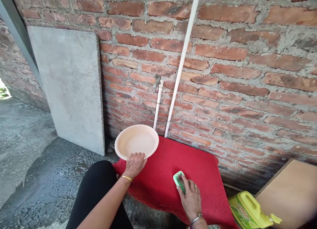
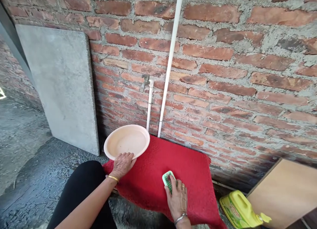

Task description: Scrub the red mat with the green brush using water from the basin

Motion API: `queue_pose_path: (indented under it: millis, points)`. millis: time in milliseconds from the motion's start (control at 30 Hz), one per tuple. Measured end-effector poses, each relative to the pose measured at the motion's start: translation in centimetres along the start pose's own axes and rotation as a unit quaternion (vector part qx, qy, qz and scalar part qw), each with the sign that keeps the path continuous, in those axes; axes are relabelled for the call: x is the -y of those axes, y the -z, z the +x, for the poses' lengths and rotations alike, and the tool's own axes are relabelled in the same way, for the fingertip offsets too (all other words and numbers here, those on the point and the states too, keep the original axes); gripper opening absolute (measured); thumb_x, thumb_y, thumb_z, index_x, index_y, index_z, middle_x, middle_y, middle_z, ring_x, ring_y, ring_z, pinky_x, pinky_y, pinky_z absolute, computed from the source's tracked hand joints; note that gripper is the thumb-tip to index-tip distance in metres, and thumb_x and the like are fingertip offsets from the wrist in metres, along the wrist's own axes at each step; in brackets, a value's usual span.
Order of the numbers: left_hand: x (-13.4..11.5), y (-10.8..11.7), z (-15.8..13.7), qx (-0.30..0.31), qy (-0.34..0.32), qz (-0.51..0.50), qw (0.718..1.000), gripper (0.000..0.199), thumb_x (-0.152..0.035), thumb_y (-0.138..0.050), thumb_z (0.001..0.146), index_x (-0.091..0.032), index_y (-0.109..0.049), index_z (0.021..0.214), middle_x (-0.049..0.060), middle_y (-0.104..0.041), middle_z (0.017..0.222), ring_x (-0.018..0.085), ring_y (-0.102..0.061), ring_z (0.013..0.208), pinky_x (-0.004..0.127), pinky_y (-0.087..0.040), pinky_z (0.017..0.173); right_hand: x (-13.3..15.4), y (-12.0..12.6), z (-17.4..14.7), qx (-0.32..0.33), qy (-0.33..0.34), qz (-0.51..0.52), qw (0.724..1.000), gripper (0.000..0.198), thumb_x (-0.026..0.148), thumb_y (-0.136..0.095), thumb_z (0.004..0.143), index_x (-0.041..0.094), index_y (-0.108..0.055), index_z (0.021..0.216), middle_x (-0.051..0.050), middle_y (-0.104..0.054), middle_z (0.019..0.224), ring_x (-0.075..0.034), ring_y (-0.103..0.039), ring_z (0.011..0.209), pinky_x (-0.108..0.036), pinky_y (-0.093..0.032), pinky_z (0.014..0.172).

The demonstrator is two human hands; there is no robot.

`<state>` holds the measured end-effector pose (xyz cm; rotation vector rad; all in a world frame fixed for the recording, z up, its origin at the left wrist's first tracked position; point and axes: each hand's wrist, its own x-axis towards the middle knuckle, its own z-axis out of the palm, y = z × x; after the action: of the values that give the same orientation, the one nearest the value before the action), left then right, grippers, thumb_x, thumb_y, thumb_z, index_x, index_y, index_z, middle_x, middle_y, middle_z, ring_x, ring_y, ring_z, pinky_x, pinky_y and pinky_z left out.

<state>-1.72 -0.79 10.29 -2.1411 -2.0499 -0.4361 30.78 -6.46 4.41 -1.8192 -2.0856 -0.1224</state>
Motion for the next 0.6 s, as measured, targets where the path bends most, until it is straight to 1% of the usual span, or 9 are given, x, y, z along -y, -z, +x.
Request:
queue_pose_path:
  millis: [67,167,267,333,367,400,467,533,600]
  points:
    - [0.0,0.0,0.0,0.002,-0.002,0.004,1.0,0.022,-0.03,-0.049,0.095,-0.02,-0.068,0.09,0.01,-0.071,0.087,0.025,-0.064,0.085,0.038,-0.036,0.079,-2.5,0.8,-0.2,0.005,-0.04,-0.052,0.998,0.048,0.051,-0.04,0.096,0.03,-0.059,0.135,-0.01,-0.067,0.105,-0.028,-0.064,0.093,-0.042,-0.05,0.085]
    - [0.0,-0.1,0.0,0.001,-0.005,0.009,1.0,0.025,-0.03,-0.047,0.096,-0.02,-0.069,0.09,0.01,-0.071,0.086,0.026,-0.064,0.085,0.038,-0.036,0.079,-7.7,2.4,-0.9,0.004,-0.148,-0.115,0.982,0.057,0.053,-0.036,0.095,0.021,-0.058,0.136,-0.016,-0.067,0.104,-0.031,-0.065,0.091,-0.045,-0.051,0.083]
    - [0.0,-0.2,0.0,-0.004,-0.003,0.0,1.0,0.026,-0.03,-0.046,0.095,-0.02,-0.069,0.089,0.01,-0.071,0.085,0.027,-0.063,0.085,0.038,-0.035,0.079,-12.4,4.0,-2.0,-0.024,-0.283,-0.136,0.949,0.067,0.061,-0.031,0.093,0.018,-0.054,0.139,-0.02,-0.067,0.103,-0.034,-0.067,0.089,-0.049,-0.052,0.08]
    - [0.0,-0.2,-0.1,-0.006,-0.002,-0.004,1.0,0.026,-0.031,-0.046,0.095,-0.02,-0.069,0.089,0.01,-0.07,0.084,0.027,-0.063,0.085,0.038,-0.035,0.079,-14.1,4.9,-2.4,-0.046,-0.35,-0.139,0.925,0.073,0.068,-0.026,0.091,0.019,-0.052,0.14,-0.021,-0.067,0.105,-0.036,-0.067,0.087,-0.051,-0.052,0.076]
    - [0.0,-0.2,-0.1,-0.005,-0.001,-0.004,1.0,0.026,-0.031,-0.046,0.095,-0.02,-0.069,0.089,0.01,-0.07,0.085,0.027,-0.063,0.085,0.038,-0.036,0.079,-14.3,5.2,-2.3,-0.054,-0.366,-0.135,0.919,0.076,0.07,-0.024,0.09,0.02,-0.051,0.14,-0.021,-0.067,0.106,-0.036,-0.067,0.086,-0.051,-0.053,0.075]
    - [0.0,-0.1,-0.1,-0.004,-0.001,-0.004,1.0,0.027,-0.031,-0.045,0.095,-0.019,-0.069,0.089,0.01,-0.07,0.085,0.026,-0.062,0.085,0.038,-0.036,0.079,-14.2,5.4,-2.0,-0.058,-0.366,-0.129,0.92,0.078,0.072,-0.022,0.09,0.02,-0.051,0.14,-0.021,-0.067,0.106,-0.037,-0.067,0.086,-0.052,-0.053,0.075]
    - [-0.1,0.0,-0.1,0.0,-0.002,-0.003,1.0,0.027,-0.031,-0.045,0.096,-0.019,-0.069,0.091,0.011,-0.07,0.085,0.026,-0.062,0.086,0.038,-0.036,0.079,-12.6,5.3,-1.0,-0.058,-0.324,-0.101,0.939,0.079,0.073,-0.021,0.09,0.019,-0.05,0.14,-0.019,-0.067,0.105,-0.035,-0.067,0.086,-0.05,-0.053,0.077]
    - [-0.2,0.1,-0.1,0.004,-0.003,0.003,1.0,0.026,-0.031,-0.045,0.096,-0.02,-0.068,0.092,0.011,-0.07,0.087,0.026,-0.062,0.087,0.038,-0.036,0.08,-9.8,4.5,0.0,-0.047,-0.241,-0.053,0.968,0.076,0.07,-0.024,0.091,0.018,-0.052,0.139,-0.017,-0.067,0.103,-0.033,-0.067,0.088,-0.047,-0.053,0.08]
    - [-0.3,0.2,-0.1,0.011,-0.003,0.013,1.0,0.026,-0.031,-0.045,0.097,-0.02,-0.068,0.093,0.01,-0.07,0.088,0.026,-0.063,0.088,0.038,-0.036,0.081,-6.3,3.1,0.5,-0.033,-0.148,0.0,0.988,0.07,0.068,-0.028,0.093,0.02,-0.055,0.136,-0.015,-0.068,0.103,-0.03,-0.066,0.091,-0.044,-0.052,0.083]
